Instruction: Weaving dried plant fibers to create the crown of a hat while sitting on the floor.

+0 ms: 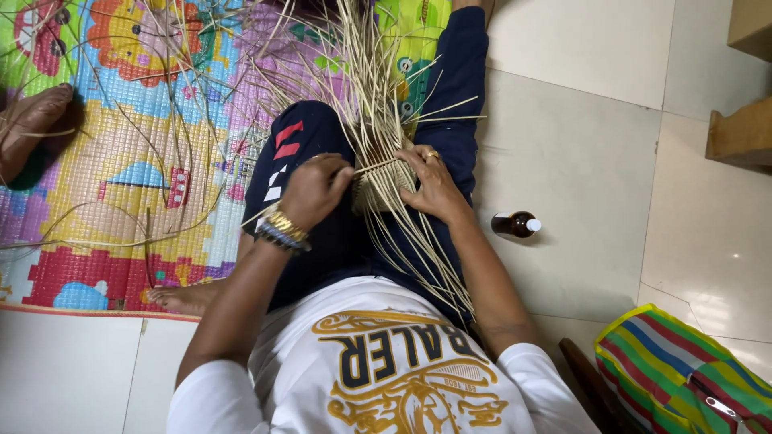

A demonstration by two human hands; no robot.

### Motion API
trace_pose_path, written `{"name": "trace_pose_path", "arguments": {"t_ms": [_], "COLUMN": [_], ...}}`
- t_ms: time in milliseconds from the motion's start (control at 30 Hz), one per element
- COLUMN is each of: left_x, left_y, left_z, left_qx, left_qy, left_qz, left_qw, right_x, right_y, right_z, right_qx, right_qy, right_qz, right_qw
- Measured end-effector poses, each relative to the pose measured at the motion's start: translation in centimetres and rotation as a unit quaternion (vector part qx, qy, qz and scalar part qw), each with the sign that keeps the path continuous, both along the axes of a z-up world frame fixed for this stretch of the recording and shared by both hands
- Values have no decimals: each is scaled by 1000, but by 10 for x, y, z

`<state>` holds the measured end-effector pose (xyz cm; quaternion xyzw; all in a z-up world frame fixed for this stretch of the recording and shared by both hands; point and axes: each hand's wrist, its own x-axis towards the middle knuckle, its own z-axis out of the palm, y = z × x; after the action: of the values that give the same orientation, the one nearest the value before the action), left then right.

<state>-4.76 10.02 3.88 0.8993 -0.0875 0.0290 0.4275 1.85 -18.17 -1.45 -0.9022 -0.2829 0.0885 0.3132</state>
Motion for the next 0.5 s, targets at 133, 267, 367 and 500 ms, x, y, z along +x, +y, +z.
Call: {"name": "trace_pose_path", "arguments": {"t_ms": [133, 267, 367, 500], "left_x": [10, 11, 13, 12], "left_y": [-29, -33, -33, -36], "left_z": [-1, -7, -17, -21], "left_qx": [41, 48, 45, 19], "left_qy": [73, 87, 98, 113], "left_qz": [51, 45, 54, 65], "left_qw": [995, 994, 993, 991], "right_x": [1, -2, 4, 12], "right_y": [2, 1, -2, -5], "right_z": [4, 9, 2, -8], "right_qx": [3, 33, 58, 80], "right_qy": [-1, 15, 12, 21], "right_qz": [2, 0, 4, 14], "right_qw": [1000, 999, 998, 996]}}
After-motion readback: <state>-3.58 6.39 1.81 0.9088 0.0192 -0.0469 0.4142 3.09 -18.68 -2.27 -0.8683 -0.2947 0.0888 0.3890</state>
